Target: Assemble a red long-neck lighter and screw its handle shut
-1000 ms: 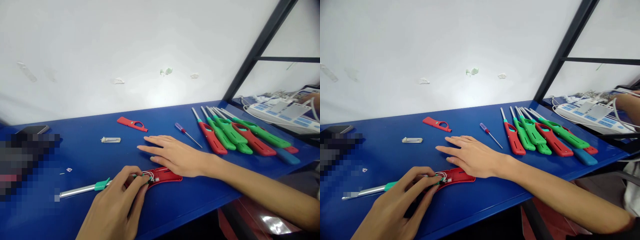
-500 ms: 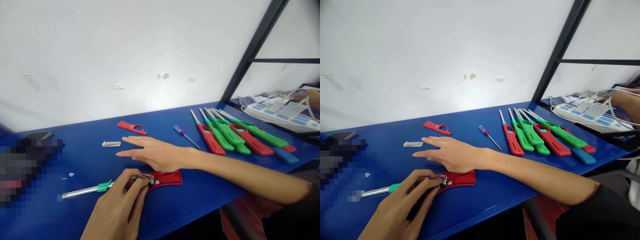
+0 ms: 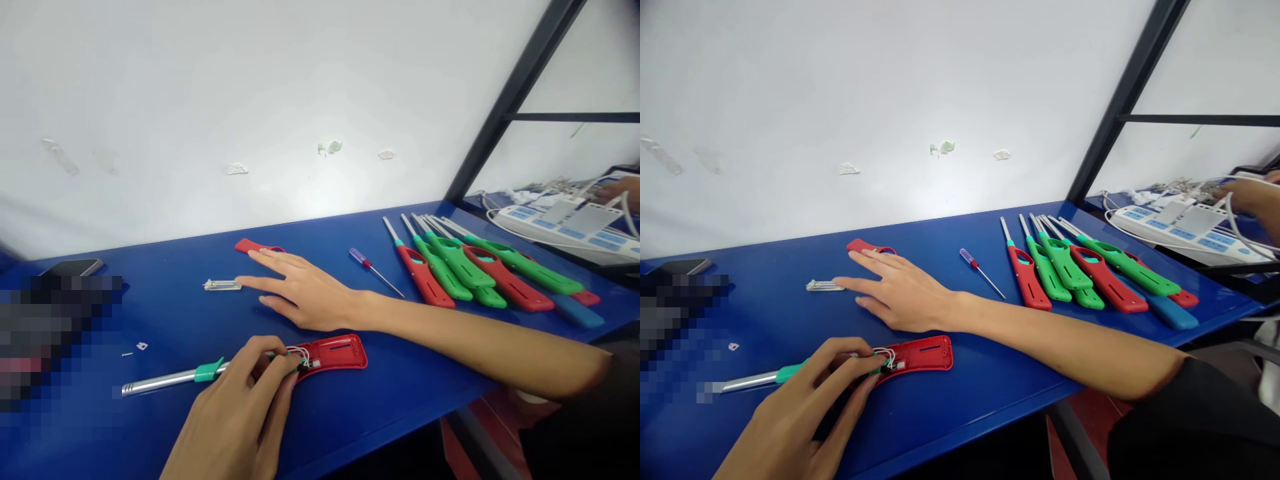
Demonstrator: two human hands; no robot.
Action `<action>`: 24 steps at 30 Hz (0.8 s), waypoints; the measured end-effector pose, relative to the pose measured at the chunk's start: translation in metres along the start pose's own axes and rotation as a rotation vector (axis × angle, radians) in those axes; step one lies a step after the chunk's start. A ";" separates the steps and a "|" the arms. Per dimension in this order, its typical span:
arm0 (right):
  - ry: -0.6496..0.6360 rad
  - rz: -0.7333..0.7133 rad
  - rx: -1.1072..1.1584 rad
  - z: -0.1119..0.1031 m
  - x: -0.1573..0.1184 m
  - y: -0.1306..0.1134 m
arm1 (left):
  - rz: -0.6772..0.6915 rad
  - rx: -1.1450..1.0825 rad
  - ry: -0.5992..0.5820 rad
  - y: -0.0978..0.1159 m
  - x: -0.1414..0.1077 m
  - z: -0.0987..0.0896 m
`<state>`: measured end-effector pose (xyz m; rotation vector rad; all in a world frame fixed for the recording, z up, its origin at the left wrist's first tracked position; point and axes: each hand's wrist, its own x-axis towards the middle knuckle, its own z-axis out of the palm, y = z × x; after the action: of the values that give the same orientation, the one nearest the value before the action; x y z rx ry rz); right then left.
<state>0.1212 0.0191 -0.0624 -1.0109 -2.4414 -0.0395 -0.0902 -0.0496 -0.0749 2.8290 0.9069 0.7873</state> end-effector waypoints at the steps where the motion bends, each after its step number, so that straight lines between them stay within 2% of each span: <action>1: 0.021 0.018 -0.011 0.002 0.002 0.001 | -0.003 -0.002 -0.004 0.000 -0.001 0.000; 8: -0.093 0.029 -0.068 0.012 0.006 0.006 | 0.003 0.004 0.004 -0.001 -0.001 0.001; 10: -0.068 0.039 -0.074 0.011 0.005 0.005 | 0.012 0.012 0.008 0.000 0.000 0.000; 14: 0.036 0.152 -0.102 0.009 0.003 0.002 | 0.028 0.020 -0.004 0.001 0.002 0.000; 19: -0.048 0.203 -0.048 0.012 0.003 0.004 | 0.028 0.017 -0.020 0.001 0.000 -0.002; 24: -0.042 0.170 -0.034 0.012 0.003 0.006 | 0.033 0.027 -0.019 0.002 0.000 -0.002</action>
<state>0.1181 0.0274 -0.0726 -1.2424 -2.3899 -0.0023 -0.0901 -0.0512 -0.0728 2.8767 0.8769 0.7558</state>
